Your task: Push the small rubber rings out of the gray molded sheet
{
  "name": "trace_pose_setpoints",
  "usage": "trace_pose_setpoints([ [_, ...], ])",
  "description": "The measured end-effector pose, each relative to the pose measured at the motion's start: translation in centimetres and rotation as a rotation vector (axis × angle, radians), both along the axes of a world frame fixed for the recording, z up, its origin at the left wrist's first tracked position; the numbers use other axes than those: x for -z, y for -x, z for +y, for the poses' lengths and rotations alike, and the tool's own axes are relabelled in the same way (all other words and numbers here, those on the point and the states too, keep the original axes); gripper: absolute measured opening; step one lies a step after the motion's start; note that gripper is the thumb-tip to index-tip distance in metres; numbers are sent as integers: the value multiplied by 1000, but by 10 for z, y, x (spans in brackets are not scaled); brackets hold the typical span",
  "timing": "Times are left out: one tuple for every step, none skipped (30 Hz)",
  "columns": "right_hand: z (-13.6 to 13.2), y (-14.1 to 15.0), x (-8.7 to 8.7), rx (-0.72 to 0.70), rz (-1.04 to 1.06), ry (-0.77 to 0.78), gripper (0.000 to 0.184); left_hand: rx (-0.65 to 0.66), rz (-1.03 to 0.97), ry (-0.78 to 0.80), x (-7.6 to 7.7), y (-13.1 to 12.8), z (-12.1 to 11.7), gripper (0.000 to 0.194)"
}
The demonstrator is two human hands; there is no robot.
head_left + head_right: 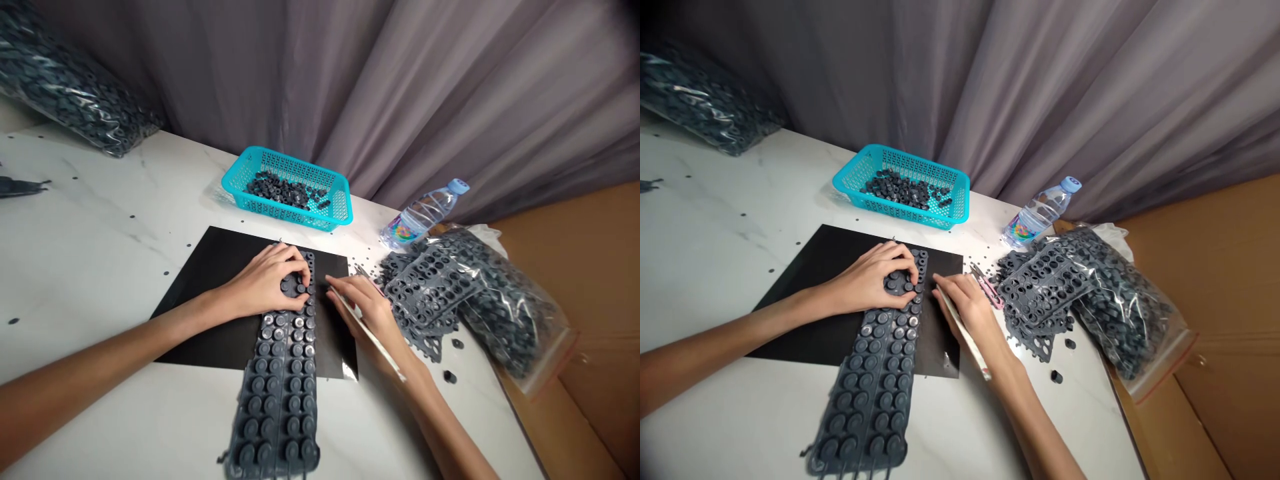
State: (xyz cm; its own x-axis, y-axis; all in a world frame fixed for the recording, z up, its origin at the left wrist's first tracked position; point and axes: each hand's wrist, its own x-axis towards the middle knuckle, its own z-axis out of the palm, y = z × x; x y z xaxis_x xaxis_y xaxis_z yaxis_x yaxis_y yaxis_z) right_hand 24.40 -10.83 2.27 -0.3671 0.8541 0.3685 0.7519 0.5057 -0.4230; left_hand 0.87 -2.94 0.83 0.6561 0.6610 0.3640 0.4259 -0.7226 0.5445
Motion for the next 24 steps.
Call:
trace_pose_setpoints([
  [-1, -1, -1, -49, 37, 43, 25, 2, 0, 2, 0, 0, 0, 13],
  [-3, -1, -2, -86, 61, 79, 23, 3, 2, 3, -1, 0, 0, 13],
  [-4, 0, -2, -106, 75, 107, 21, 4, 3, 3, -1, 0, 0, 13],
  [-5, 0, -1, -113, 84, 122, 19, 4, 4, 3, -1, 0, 0, 13],
  [-5, 1, -1, -114, 88, 126, 18, 4, 6, 2, -1, 0, 0, 13],
  [-6, 2, 0, -114, 90, 121, 17, 4, 6, 2, -1, 0, 0, 14],
  [-5, 2, 0, -117, 90, 113, 17, 4, 6, 1, 0, 1, 1, 14],
  [-5, 3, 1, -125, 87, 106, 17, 4, 6, 2, 0, 1, 1, 14],
  [-4, 3, 0, -136, 84, 101, 17, 4, 5, 3, 0, 1, 1, 14],
  [-3, 4, 0, -149, 81, 98, 17, 5, 6, 5, 1, 1, 1, 14],
  [-3, 4, -1, -163, 78, 98, 17, 5, 6, 8, 1, 1, 1, 14],
  [-2, 4, -1, -172, 72, 100, 18, 6, 7, 10, 0, 1, 1, 13],
  [-2, 4, -2, -177, 64, 102, 18, 8, 7, 11, 0, 1, 1, 13],
  [-2, 4, -3, -177, 54, 105, 18, 10, 7, 13, 0, 0, 1, 13],
  [-1, 4, -3, -172, 45, 107, 18, 11, 6, 13, 0, 0, 1, 13],
  [-1, 5, -3, -164, 36, 109, 18, 12, 6, 12, -1, 0, 1, 13],
  [-2, 5, -3, -156, 30, 108, 18, 13, 5, 11, -1, 0, 1, 13],
  [-2, 6, -3, -149, 25, 105, 18, 13, 5, 9, -1, 0, 1, 13],
  [-2, 6, -2, -144, 20, 101, 17, 14, 5, 8, -1, 0, 1, 13],
  [-1, 7, -2, -141, 14, 96, 17, 16, 6, 8, -1, 0, 1, 13],
  [-1, 7, -1, -139, 4, 89, 17, 17, 5, 7, -1, 0, 1, 14],
  [-1, 7, -1, -138, -9, 81, 17, 18, 4, 7, 0, 1, 1, 14],
  [-1, 8, -1, -137, -27, 69, 18, 19, 3, 7, 0, 1, 2, 14],
  [-1, 8, -1, -136, -50, 54, 19, 21, 4, 7, 1, 1, 2, 14],
])
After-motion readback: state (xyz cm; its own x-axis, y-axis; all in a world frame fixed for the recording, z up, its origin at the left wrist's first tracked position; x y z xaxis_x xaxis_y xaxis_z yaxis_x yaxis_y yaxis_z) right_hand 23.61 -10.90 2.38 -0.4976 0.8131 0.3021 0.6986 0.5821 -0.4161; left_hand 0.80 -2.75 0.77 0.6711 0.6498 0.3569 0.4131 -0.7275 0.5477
